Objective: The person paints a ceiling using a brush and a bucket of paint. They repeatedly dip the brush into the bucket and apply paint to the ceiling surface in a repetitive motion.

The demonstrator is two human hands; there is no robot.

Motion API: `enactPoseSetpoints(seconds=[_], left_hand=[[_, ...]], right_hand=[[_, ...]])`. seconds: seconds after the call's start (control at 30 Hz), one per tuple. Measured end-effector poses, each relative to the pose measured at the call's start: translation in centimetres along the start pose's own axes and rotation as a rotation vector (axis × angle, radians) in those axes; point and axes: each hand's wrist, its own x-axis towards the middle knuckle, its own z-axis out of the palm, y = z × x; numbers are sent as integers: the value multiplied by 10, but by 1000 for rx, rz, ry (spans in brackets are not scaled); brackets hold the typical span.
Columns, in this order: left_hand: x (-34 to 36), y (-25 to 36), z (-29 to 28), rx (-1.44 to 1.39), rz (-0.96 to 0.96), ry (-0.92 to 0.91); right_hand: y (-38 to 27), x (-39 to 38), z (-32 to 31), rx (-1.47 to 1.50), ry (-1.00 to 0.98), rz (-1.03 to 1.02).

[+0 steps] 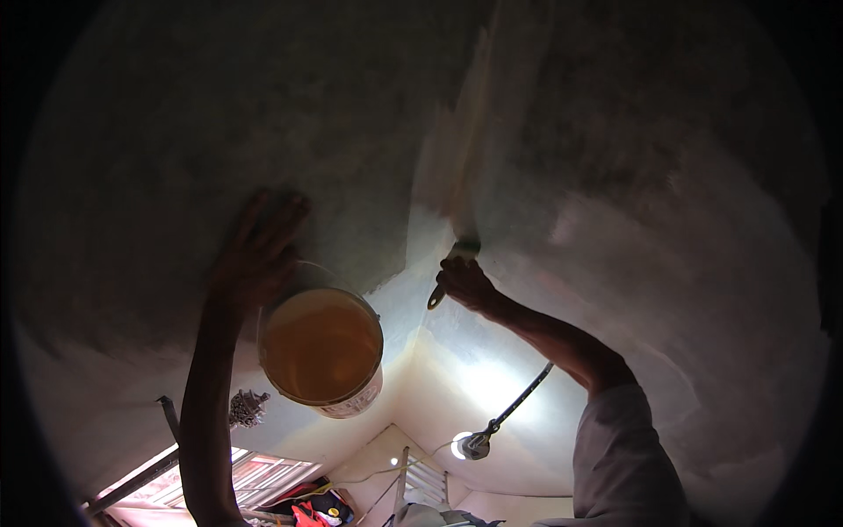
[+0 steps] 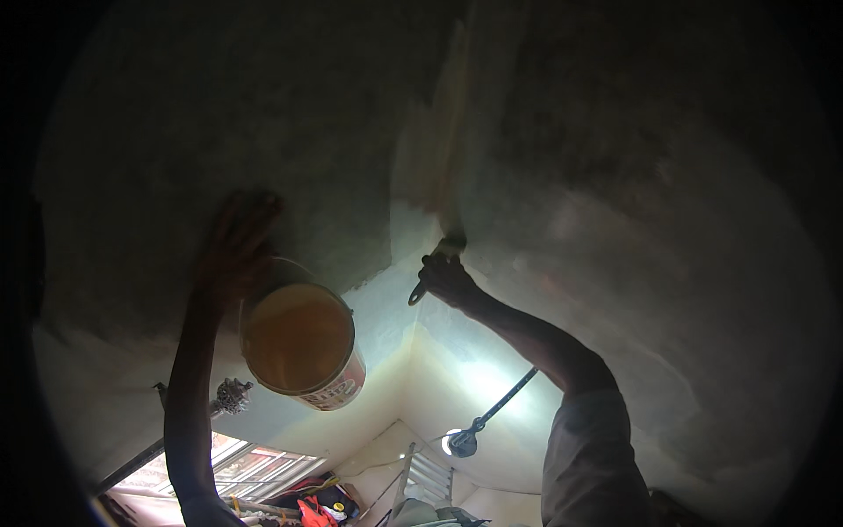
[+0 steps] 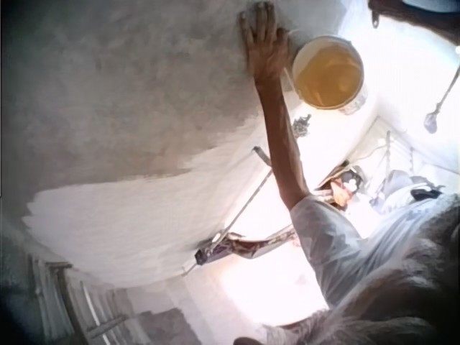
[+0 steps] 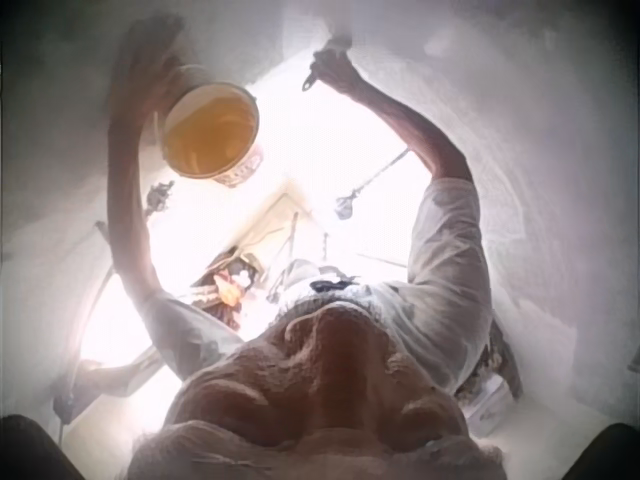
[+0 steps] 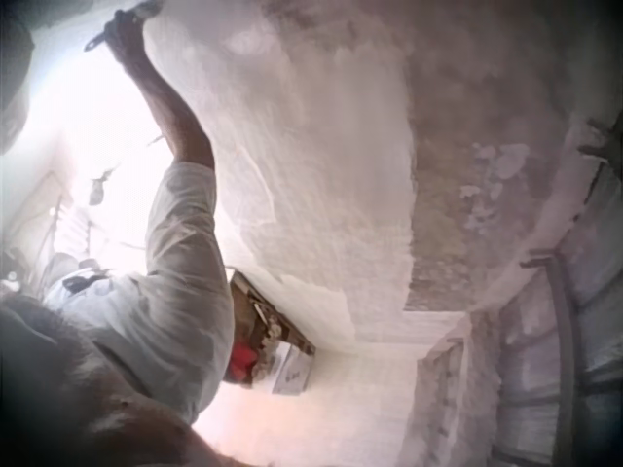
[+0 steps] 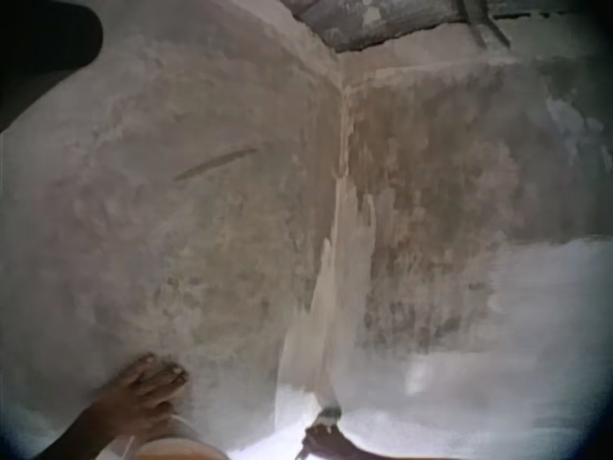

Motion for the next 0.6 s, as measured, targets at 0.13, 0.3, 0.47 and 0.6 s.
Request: enactPoseSetpoints(seconds=[0.13,0.3,0.47,0.6], left_hand=[[-3,1,3,49,-15,-7],[-5,1,6,23,-18,-7],[-3,2,6,7,-8,2],[3,3,9,-12,2,5]], right_hand=[[-18,0,9,366,-53,106],[51,38,-58,331,-187,327],[145,77,-134,143,188,208],[202,102,-184,-62,378,193]])
